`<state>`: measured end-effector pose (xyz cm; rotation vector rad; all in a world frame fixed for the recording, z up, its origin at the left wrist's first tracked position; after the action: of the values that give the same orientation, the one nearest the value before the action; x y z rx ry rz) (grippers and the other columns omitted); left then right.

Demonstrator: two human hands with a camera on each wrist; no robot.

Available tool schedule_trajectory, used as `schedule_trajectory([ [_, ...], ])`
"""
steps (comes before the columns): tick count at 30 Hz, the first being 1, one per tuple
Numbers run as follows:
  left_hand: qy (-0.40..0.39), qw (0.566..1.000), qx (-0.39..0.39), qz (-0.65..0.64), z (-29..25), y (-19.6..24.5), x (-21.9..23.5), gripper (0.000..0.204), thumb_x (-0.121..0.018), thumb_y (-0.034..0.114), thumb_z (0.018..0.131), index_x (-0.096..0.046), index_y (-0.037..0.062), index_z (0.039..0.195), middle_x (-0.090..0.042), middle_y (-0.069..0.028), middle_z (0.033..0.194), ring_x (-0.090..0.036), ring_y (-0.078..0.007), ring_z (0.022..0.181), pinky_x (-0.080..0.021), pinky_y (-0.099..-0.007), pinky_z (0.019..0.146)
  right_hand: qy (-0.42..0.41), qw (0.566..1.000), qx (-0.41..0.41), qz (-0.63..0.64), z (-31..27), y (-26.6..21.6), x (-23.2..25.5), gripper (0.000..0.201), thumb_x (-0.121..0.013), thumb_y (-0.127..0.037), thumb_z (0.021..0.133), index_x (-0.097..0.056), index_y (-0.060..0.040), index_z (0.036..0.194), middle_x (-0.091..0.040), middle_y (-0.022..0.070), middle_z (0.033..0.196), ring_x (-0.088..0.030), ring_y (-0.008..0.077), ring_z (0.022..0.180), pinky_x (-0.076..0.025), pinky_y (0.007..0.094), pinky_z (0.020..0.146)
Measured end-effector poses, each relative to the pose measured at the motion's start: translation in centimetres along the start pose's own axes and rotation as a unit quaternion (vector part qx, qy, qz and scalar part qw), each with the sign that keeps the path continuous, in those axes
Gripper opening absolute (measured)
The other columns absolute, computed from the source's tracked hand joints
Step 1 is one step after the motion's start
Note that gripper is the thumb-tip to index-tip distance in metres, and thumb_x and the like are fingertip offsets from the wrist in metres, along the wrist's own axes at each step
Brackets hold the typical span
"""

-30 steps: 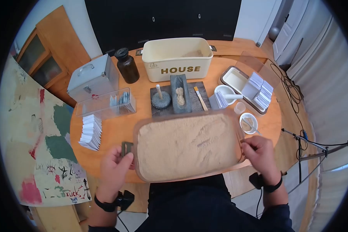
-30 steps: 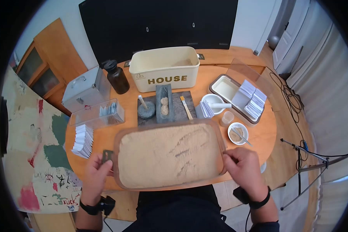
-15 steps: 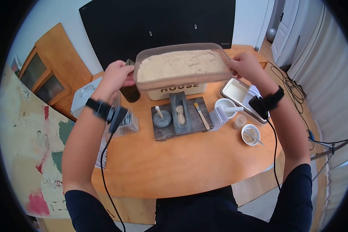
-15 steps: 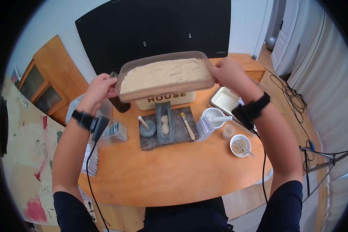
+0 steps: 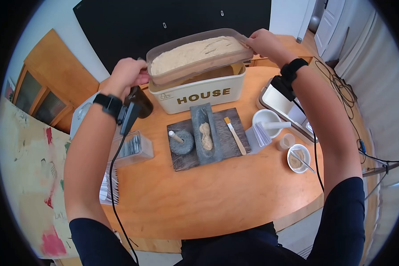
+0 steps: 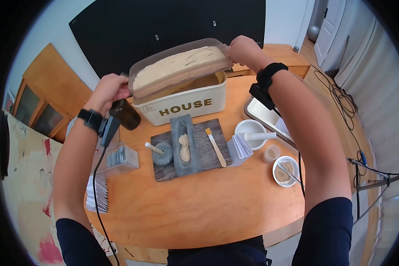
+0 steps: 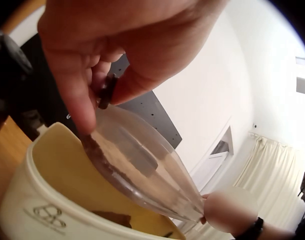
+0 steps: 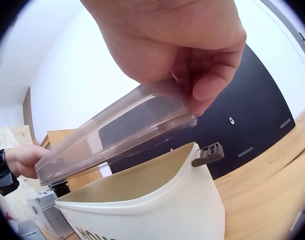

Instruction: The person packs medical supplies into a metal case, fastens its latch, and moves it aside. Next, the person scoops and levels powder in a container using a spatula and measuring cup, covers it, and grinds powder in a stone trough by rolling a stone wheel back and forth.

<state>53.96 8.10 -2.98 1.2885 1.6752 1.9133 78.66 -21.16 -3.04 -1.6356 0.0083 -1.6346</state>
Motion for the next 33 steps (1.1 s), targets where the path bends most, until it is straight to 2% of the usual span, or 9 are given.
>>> schedule_trajectory([
  [5,-0.01,0.997,0.026,-0.069,-3.1,-1.6,-0.9,0.016,-0.06,0.012,0.093,-0.056,-0.0028,0.095,-0.063,-0.0123,0.093,-0.069,-0.0167,0.078,-0.06,-0.0247,0.069,-0.009,1.0,0.006,0.027,1.7,0.4,-1.1,0.031,-0.058,-0.024,0.091,-0.075,0.0016,0.095,-0.068,0.0089,0.075,-0.062,0.0183,0.065,-0.053,0.0322,0.062],
  [13,-0.025,0.989,0.07,-0.124,-4.7,-4.0,-2.3,0.018,-0.061,0.016,0.093,-0.054,-0.0008,0.096,-0.059,-0.0086,0.09,-0.068,-0.0172,0.078,-0.061,-0.0264,0.069,0.031,0.999,0.038,-0.008,3.2,0.8,-3.6,0.032,-0.062,-0.027,0.085,-0.075,-0.0003,0.098,-0.073,0.0175,0.092,-0.069,0.0311,0.086,-0.054,0.0366,0.083],
  [19,-0.046,0.989,0.095,-0.099,-5.2,-4.7,-1.9,0.026,-0.062,0.027,0.094,-0.055,0.0021,0.093,-0.059,-0.0073,0.085,-0.068,-0.0177,0.074,-0.059,-0.0266,0.065,0.029,0.995,-0.051,0.081,2.1,1.6,-3.3,0.041,-0.063,-0.037,0.087,-0.074,0.0,0.1,-0.073,0.02,0.098,-0.069,0.035,0.093,-0.054,0.0394,0.085],
  [21,-0.053,0.987,0.121,-0.088,-6.3,-5.1,-1.1,0.028,-0.063,0.03,0.095,-0.055,0.0026,0.094,-0.059,-0.0069,0.084,-0.067,-0.0172,0.073,-0.058,-0.026,0.064,0.092,0.996,0.015,0.014,2.1,2.1,-1.5,0.045,-0.062,-0.042,0.089,-0.073,0.0001,0.102,-0.072,0.0162,0.09,-0.068,0.0283,0.083,-0.055,0.038,0.076],
  [23,-0.054,0.989,0.083,-0.107,-7.8,-5.5,0.2,0.031,-0.065,0.035,0.094,-0.057,0.0055,0.096,-0.061,-0.0055,0.08,-0.066,-0.0148,0.07,-0.056,-0.0251,0.061,0.157,0.985,0.065,-0.032,-0.7,1.1,0.8,0.047,-0.062,-0.044,0.091,-0.072,0.0002,0.102,-0.07,0.0103,0.078,-0.066,0.0193,0.071,-0.055,0.0344,0.066],
  [26,-0.077,0.988,0.062,-0.117,-11.3,-6.2,0.4,0.023,-0.062,0.028,0.096,-0.057,0.0058,0.097,-0.06,-0.0032,0.082,-0.064,-0.0137,0.071,-0.056,-0.0266,0.063,0.159,0.983,0.094,0.012,-7.0,-0.3,3.7,0.038,-0.061,-0.036,0.089,-0.073,-0.0014,0.099,-0.073,0.0184,0.089,-0.07,0.0325,0.084,-0.054,0.0391,0.078],
  [28,-0.095,0.985,0.069,-0.124,-13.7,-7.3,0.0,0.018,-0.061,0.025,0.096,-0.058,0.0073,0.098,-0.061,-0.0018,0.083,-0.064,-0.0119,0.072,-0.055,-0.026,0.065,0.123,0.979,0.149,0.061,-13.5,-2.3,4.3,0.032,-0.06,-0.029,0.09,-0.072,0.0008,0.091,-0.069,0.0184,0.077,-0.068,0.0282,0.07,-0.052,0.0375,0.065],
  [30,-0.115,0.982,0.074,-0.133,-16.2,-9.2,-0.5,0.015,-0.061,0.021,0.096,-0.058,0.0074,0.103,-0.061,-0.0012,0.086,-0.064,-0.0115,0.076,-0.056,-0.0273,0.069,0.096,0.977,0.171,0.085,-19.5,-2.3,3.6,0.033,-0.06,-0.026,0.091,-0.065,0.0049,0.079,-0.053,0.0172,0.056,-0.051,0.0188,0.05,-0.042,0.0362,0.051],
  [33,-0.109,0.981,0.089,-0.13,-18.7,-12.9,-1.9,0.021,-0.061,0.017,0.096,-0.057,0.0046,0.112,-0.06,-0.0023,0.096,-0.063,-0.0121,0.084,-0.056,-0.0282,0.074,-0.041,0.981,0.088,0.168,-27.7,-1.7,-0.8,0.022,-0.063,-0.016,0.09,-0.068,0.0034,0.082,-0.059,0.0113,0.059,-0.058,0.0127,0.056,-0.046,0.0318,0.054],
])
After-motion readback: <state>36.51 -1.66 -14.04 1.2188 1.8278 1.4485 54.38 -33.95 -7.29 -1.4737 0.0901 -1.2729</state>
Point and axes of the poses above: each hand's wrist, its own z-axis towards the middle knuckle, its own x-axis out of the back of the hand, y = z × x, the point moved 6 cm from there along z, towards the middle knuckle
